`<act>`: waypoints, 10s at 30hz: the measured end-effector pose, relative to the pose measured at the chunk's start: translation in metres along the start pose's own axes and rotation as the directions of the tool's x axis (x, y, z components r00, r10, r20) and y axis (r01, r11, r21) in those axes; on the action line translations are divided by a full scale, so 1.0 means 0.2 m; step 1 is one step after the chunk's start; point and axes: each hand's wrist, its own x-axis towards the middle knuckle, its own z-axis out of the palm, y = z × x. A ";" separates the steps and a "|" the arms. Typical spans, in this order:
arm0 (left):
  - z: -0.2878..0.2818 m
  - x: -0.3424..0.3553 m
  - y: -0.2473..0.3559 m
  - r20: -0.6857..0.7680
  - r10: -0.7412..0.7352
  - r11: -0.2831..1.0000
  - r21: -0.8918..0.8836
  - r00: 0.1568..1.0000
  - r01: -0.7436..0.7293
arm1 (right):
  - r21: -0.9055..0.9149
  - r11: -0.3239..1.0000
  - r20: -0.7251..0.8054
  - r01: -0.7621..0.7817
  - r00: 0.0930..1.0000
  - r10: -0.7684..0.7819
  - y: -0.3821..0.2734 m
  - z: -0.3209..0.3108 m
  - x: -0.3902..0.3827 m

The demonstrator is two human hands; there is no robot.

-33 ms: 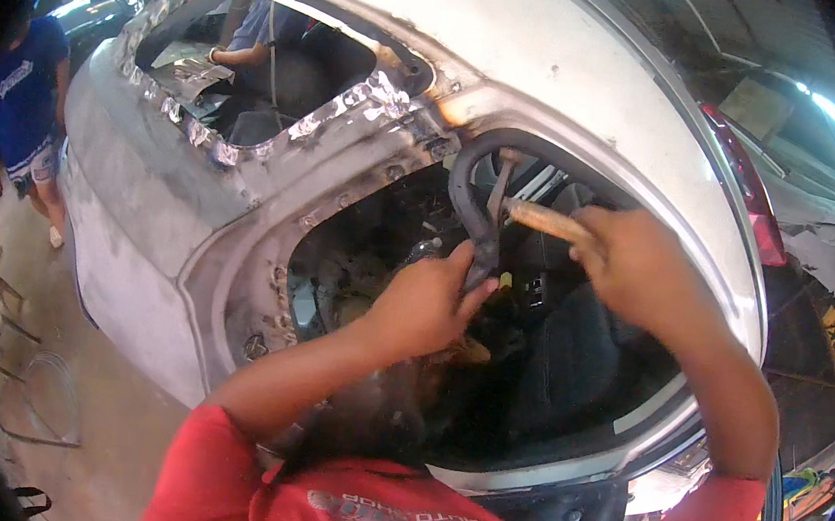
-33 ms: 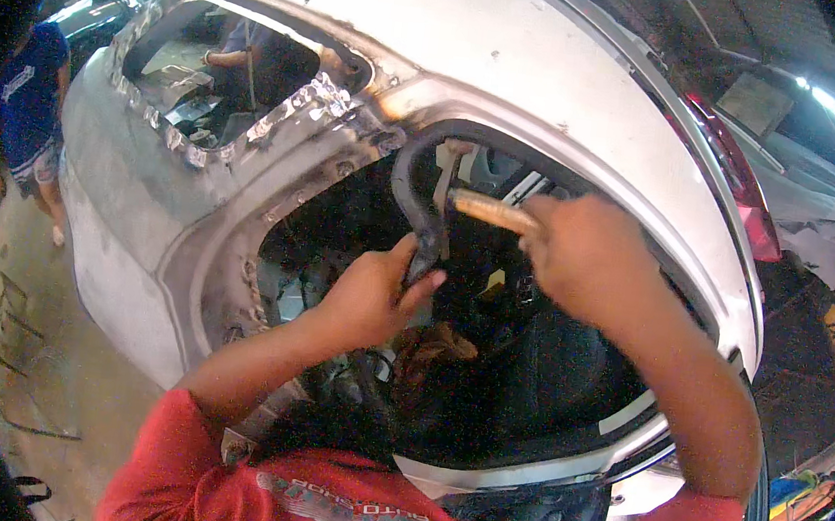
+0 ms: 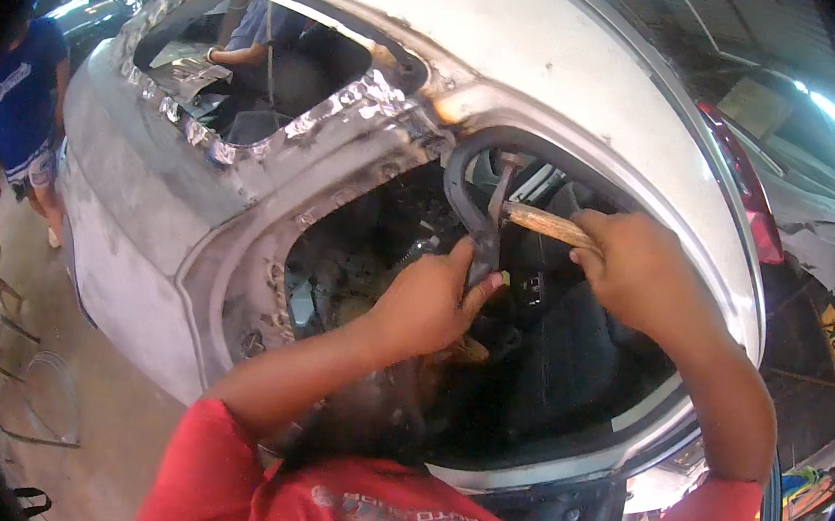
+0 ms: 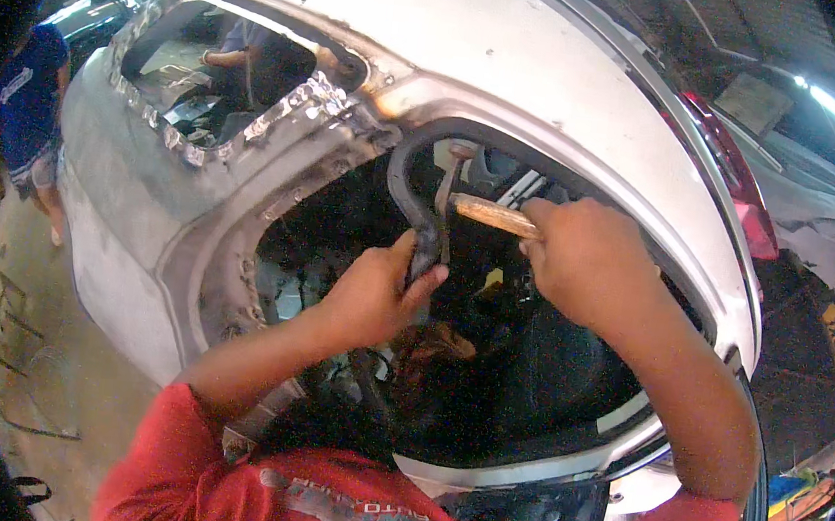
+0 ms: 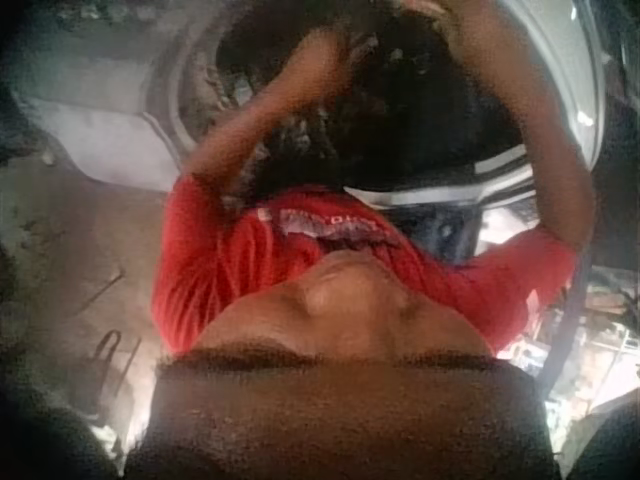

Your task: The person uses a hammer to pry and remove interior trim and components from the door frame and roof area of a white car. The person repeatedly strikes the trim and pulls away pieces of plastic and insulation.

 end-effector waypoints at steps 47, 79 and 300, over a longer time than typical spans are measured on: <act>-0.15 0.17 -0.23 -0.355 -0.078 0.989 -0.143 0.932 0.028 | 0.007 0.999 -0.010 0.041 0.999 -0.041 0.01 0.07 0.09; -0.18 0.17 -0.24 -0.364 -0.124 0.992 -0.067 0.923 0.107 | 0.216 0.953 -0.059 -0.214 0.971 0.232 0.46 0.28 -0.35; 1.30 -1.32 -1.90 0.796 -0.532 0.372 0.527 0.289 -0.764 | 0.690 -0.083 0.588 -0.719 0.491 0.643 -1.96 3.92 -0.60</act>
